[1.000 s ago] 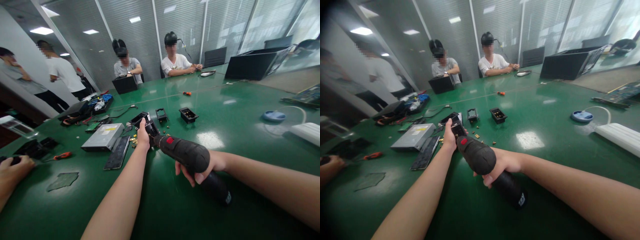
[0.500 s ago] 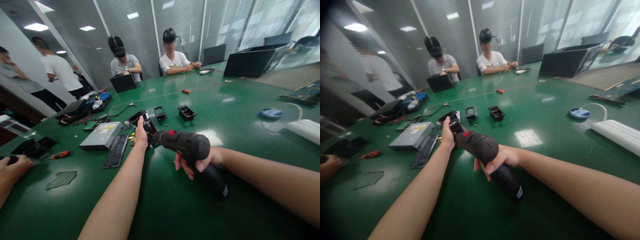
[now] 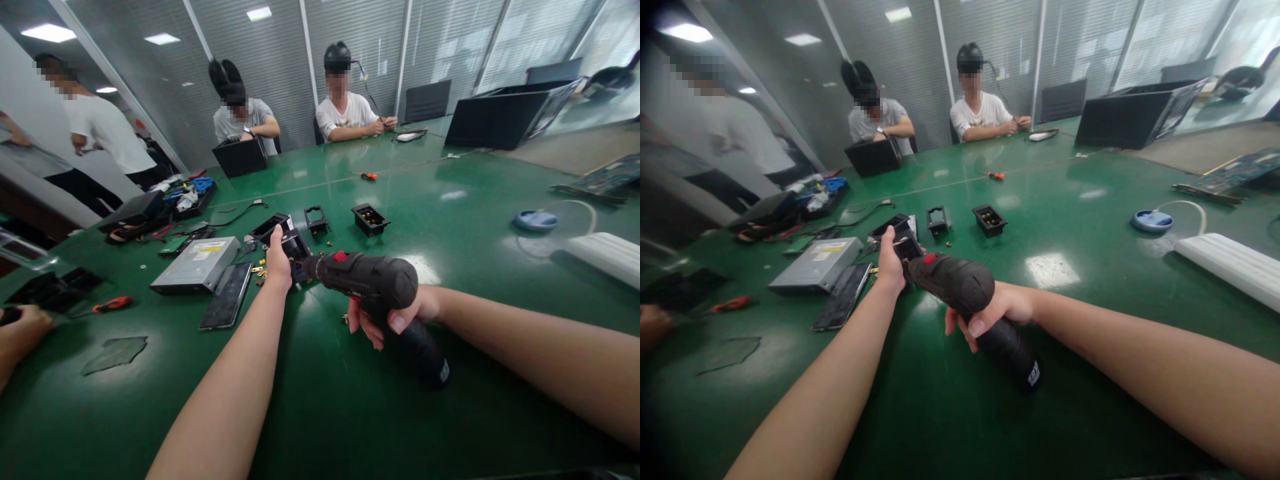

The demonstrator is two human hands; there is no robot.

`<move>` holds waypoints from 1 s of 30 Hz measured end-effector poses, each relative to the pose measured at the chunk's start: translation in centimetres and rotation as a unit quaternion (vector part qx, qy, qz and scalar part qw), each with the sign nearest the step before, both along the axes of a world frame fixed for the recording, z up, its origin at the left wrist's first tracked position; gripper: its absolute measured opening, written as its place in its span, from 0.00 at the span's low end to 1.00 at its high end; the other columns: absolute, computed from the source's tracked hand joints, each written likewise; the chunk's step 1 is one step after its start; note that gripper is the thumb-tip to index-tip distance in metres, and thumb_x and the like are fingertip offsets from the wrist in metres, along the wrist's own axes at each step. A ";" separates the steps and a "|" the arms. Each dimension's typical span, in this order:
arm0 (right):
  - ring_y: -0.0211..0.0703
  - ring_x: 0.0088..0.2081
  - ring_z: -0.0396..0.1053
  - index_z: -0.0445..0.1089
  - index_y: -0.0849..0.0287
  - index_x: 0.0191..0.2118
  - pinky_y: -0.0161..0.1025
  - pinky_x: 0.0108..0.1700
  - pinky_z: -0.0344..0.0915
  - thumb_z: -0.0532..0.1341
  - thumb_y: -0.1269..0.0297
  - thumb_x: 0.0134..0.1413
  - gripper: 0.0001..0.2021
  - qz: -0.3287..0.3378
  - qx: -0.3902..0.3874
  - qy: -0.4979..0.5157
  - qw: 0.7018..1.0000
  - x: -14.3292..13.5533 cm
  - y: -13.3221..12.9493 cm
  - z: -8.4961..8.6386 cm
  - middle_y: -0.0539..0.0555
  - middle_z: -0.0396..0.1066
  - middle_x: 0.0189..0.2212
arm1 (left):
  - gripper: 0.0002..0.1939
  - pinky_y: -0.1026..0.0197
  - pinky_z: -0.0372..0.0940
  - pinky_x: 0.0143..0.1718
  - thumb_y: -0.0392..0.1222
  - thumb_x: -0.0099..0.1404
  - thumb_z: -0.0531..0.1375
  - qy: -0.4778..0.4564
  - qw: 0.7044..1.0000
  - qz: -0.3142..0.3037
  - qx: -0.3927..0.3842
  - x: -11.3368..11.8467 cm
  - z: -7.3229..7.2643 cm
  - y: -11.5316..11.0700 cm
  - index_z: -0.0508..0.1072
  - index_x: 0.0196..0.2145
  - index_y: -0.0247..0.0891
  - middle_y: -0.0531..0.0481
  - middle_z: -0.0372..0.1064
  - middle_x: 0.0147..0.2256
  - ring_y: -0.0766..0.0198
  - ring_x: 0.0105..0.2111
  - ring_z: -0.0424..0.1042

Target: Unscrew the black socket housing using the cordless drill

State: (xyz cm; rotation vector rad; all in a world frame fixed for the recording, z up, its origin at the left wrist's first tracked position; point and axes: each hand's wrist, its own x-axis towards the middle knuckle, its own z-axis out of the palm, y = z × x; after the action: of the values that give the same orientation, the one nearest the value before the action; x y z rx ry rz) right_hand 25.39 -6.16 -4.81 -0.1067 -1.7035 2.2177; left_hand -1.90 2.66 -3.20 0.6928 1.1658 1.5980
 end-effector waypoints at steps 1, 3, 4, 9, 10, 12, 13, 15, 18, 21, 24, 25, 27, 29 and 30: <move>0.47 0.30 0.81 0.85 0.63 0.53 0.47 0.46 0.80 0.84 0.43 0.50 0.33 0.004 -0.004 -0.001 1.000 0.0 0.0 0.0 0.51 0.84 0.30 | 0.35 0.50 0.87 0.41 0.79 0.73 0.69 0.000 1.000 0.000 -0.001 0.0 0.0 0.0 0.84 0.40 0.41 0.41 0.85 0.31 0.41 0.42 0.93; 0.48 0.30 0.82 0.85 0.63 0.53 0.46 0.46 0.80 0.84 0.44 0.49 0.33 0.006 -0.009 -0.006 1.000 0.1 0.1 0.2 0.51 0.85 0.30 | 0.34 0.50 0.87 0.41 0.78 0.73 0.69 0.000 1.000 0.002 -0.001 0.1 0.0 0.0 0.82 0.38 0.41 0.41 0.85 0.31 0.42 0.42 0.93; 0.48 0.31 0.82 0.84 0.63 0.53 0.46 0.47 0.80 0.85 0.44 0.49 0.33 0.006 -0.007 -0.012 1.000 0.1 0.1 0.2 0.51 0.85 0.30 | 0.33 0.51 0.87 0.41 0.78 0.73 0.69 -0.002 1.000 0.003 0.000 0.1 0.1 0.0 0.82 0.37 0.41 0.41 0.84 0.31 0.42 0.42 0.93; 0.48 0.31 0.82 0.85 0.62 0.52 0.45 0.45 0.78 0.85 0.43 0.48 0.33 0.004 -0.002 -0.018 1.000 0.0 0.1 0.5 0.51 0.85 0.29 | 0.32 0.50 0.87 0.41 0.77 0.72 0.71 0.000 1.000 0.004 -0.001 0.1 0.1 -0.1 0.81 0.36 0.42 0.41 0.84 0.30 0.40 0.42 0.93; 0.48 0.31 0.82 0.85 0.63 0.52 0.44 0.44 0.78 0.85 0.44 0.47 0.33 0.007 -0.005 -0.017 1.000 0.0 0.2 0.5 0.51 0.85 0.29 | 0.33 0.50 0.87 0.41 0.77 0.72 0.71 0.002 1.000 0.005 -0.002 0.1 0.1 -0.1 0.81 0.36 0.42 0.41 0.84 0.30 0.40 0.42 0.93; 0.48 0.32 0.82 0.85 0.63 0.52 0.44 0.43 0.78 0.86 0.44 0.48 0.33 0.011 -0.006 -0.019 1.000 0.0 0.2 0.6 0.51 0.85 0.29 | 0.33 0.51 0.87 0.41 0.77 0.72 0.71 0.003 1.000 0.006 -0.001 0.0 0.0 -0.1 0.81 0.36 0.41 0.41 0.84 0.31 0.41 0.42 0.93; 0.48 0.32 0.82 0.85 0.63 0.52 0.44 0.43 0.78 0.85 0.45 0.48 0.33 0.012 -0.005 -0.022 1.000 0.0 0.2 0.6 0.51 0.85 0.30 | 0.33 0.51 0.87 0.41 0.77 0.71 0.71 0.002 1.000 0.006 0.001 0.0 0.0 -0.1 0.81 0.37 0.41 0.41 0.84 0.31 0.41 0.42 0.93; 0.48 0.32 0.82 0.85 0.62 0.52 0.44 0.43 0.78 0.85 0.45 0.48 0.32 0.011 -0.001 -0.025 1.000 0.0 0.2 0.7 0.52 0.85 0.29 | 0.32 0.50 0.87 0.41 0.77 0.71 0.72 -0.001 1.000 0.004 0.002 -0.1 0.0 0.0 0.81 0.37 0.41 0.42 0.85 0.32 0.41 0.42 0.93; 0.49 0.31 0.81 0.85 0.63 0.52 0.44 0.41 0.78 0.85 0.44 0.49 0.32 0.008 -0.002 -0.018 1.000 0.0 0.1 0.7 0.52 0.85 0.29 | 0.32 0.50 0.87 0.42 0.77 0.70 0.72 -0.002 1.000 0.004 0.001 -0.1 -0.1 0.0 0.82 0.39 0.41 0.42 0.85 0.32 0.41 0.42 0.93; 0.49 0.32 0.82 0.86 0.64 0.53 0.45 0.43 0.79 0.85 0.45 0.49 0.33 0.004 -0.001 -0.011 1.000 0.1 0.1 0.6 0.52 0.85 0.29 | 0.32 0.51 0.87 0.42 0.76 0.71 0.71 0.000 1.000 0.007 -0.001 -0.1 0.0 0.0 0.82 0.38 0.41 0.41 0.86 0.32 0.42 0.43 0.93; 0.48 0.32 0.82 0.86 0.65 0.54 0.45 0.43 0.79 0.86 0.46 0.49 0.33 0.009 -0.010 -0.007 1.000 0.0 0.1 0.6 0.52 0.85 0.29 | 0.32 0.51 0.87 0.43 0.77 0.71 0.71 -0.001 1.000 0.006 -0.002 0.0 0.0 0.0 0.81 0.36 0.42 0.41 0.85 0.32 0.42 0.44 0.93; 0.48 0.32 0.82 0.86 0.66 0.53 0.44 0.42 0.78 0.86 0.46 0.48 0.34 0.009 -0.012 -0.006 1.000 0.0 0.1 0.6 0.52 0.84 0.29 | 0.32 0.51 0.87 0.43 0.77 0.71 0.71 -0.001 1.000 0.007 -0.001 0.0 0.0 0.0 0.81 0.37 0.42 0.41 0.86 0.32 0.42 0.44 0.93; 0.48 0.31 0.81 0.86 0.65 0.53 0.44 0.42 0.78 0.86 0.45 0.48 0.34 0.003 -0.011 -0.006 1.000 0.0 0.1 0.6 0.52 0.84 0.29 | 0.32 0.51 0.87 0.43 0.76 0.71 0.72 -0.002 1.000 0.007 0.000 0.0 0.0 0.0 0.82 0.38 0.42 0.42 0.86 0.33 0.42 0.44 0.93; 0.48 0.31 0.81 0.85 0.64 0.53 0.46 0.44 0.79 0.86 0.44 0.49 0.34 -0.005 0.001 -0.010 1.000 0.0 0.0 0.6 0.52 0.84 0.29 | 0.31 0.50 0.87 0.43 0.76 0.71 0.72 -0.004 1.000 0.006 -0.002 0.0 0.0 0.0 0.83 0.39 0.41 0.42 0.86 0.33 0.42 0.43 0.93; 0.49 0.31 0.82 0.85 0.64 0.53 0.47 0.46 0.79 0.86 0.43 0.49 0.33 -0.007 0.006 -0.014 1.000 0.0 0.0 0.6 0.52 0.84 0.29 | 0.31 0.49 0.87 0.43 0.76 0.71 0.72 -0.006 1.000 0.005 -0.003 0.0 0.0 0.0 0.83 0.39 0.41 0.42 0.86 0.33 0.41 0.43 0.93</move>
State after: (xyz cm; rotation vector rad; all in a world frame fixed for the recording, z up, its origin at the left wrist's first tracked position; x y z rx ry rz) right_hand 25.41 -6.14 -4.21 -0.1467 -1.7253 2.2045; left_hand -1.92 2.67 -3.17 0.6735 1.1660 1.6051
